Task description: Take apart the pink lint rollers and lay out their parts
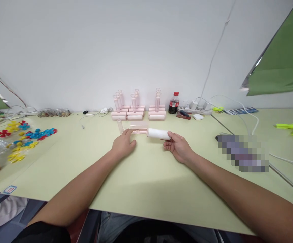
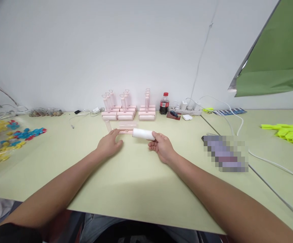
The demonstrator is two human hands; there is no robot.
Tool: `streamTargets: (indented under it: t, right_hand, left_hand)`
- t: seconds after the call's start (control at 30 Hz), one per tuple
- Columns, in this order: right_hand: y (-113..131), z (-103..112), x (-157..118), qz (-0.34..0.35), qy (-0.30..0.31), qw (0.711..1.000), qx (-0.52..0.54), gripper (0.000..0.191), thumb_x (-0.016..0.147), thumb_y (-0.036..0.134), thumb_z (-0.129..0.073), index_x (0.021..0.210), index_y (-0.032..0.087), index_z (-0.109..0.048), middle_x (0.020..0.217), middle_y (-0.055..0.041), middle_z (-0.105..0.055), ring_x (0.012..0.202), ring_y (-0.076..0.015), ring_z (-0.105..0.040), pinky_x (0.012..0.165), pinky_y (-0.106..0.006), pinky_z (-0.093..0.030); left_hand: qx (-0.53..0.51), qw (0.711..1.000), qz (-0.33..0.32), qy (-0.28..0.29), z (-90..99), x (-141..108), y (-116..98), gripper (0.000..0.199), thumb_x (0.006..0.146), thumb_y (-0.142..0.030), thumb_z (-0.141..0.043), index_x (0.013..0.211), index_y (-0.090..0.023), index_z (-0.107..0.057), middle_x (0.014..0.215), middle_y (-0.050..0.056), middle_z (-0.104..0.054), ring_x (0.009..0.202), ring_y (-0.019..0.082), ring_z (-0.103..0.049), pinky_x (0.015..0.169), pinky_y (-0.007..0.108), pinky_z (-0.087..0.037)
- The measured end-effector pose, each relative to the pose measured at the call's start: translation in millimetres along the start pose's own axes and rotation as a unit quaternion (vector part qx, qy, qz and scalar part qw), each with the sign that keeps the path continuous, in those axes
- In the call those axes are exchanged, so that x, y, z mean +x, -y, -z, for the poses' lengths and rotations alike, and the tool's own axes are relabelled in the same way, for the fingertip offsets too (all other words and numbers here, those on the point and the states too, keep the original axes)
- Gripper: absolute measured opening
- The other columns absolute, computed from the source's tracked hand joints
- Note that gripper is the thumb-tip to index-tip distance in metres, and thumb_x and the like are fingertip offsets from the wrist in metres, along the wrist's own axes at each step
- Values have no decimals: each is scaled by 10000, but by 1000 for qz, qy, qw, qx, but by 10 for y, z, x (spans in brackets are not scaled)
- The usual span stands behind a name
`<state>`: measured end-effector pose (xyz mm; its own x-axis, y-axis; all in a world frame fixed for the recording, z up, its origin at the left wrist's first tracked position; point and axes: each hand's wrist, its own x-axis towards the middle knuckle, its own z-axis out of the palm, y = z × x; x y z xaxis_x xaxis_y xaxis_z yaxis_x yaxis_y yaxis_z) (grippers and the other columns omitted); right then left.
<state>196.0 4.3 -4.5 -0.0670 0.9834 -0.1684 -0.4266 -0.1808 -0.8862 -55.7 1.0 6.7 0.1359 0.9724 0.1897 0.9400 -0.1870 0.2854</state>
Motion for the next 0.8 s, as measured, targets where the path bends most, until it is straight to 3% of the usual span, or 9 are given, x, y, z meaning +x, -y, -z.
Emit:
streamTargets:
  t: [0.17,0.27,0.43,0.53,0.67,0.8]
  right_hand:
    - [-2,-3,6,6,-7,1000,5,98,906,274,-556,864,191,-529,720,-36,-672,493,-122,-571,435,-251,-517]
    - [-1,-6,8,10,-11,1000,6,98,913,278,-537,861,199,-510,675,-24,-652,480,-126,-559,426,-254,-515]
    - [-2,-10,16,22,-30,999,3,110,930,257,-501,833,205,-487,599,11,-582,479,-129,-543,416,-255,-515]
    - [0,-3,31,24,-39,999,4,107,938,260,-497,845,207,-494,621,20,-570,523,-136,-566,489,-303,-574]
    - [1,-32,-5,-27,26,999,29,147,972,290,-421,899,198,-509,769,-30,-646,704,-197,-655,646,-446,-614]
    - [-25,-95,-86,-96,128,986,41,242,994,327,-350,947,179,-535,849,-64,-675,741,-212,-659,662,-444,-595]
  left_hand:
    - [-30,999,3,-23,16,-28,-80,495,893,-371,-440,1363,-219,-477,1218,91,-648,855,268,-666,727,369,-484]
    - [-67,996,1,-52,28,-36,-119,416,920,-378,-419,1280,-216,-550,1116,59,-677,735,203,-648,727,341,-472]
    - [-97,995,24,-17,-37,-25,-173,488,912,-525,-435,1233,-189,-582,1122,70,-659,768,189,-631,718,327,-457]
    - [-126,991,33,13,-96,-38,-229,543,896,-599,-425,1205,-184,-593,1033,65,-681,824,207,-632,689,311,-442]
    - [-132,989,32,62,-114,-63,-287,554,865,-677,-407,1027,-205,-646,900,54,-700,780,220,-634,603,296,-396]
    - [-119,987,51,100,-43,-60,-344,567,842,-711,-387,895,-210,-646,868,65,-713,758,235,-642,569,292,-370]
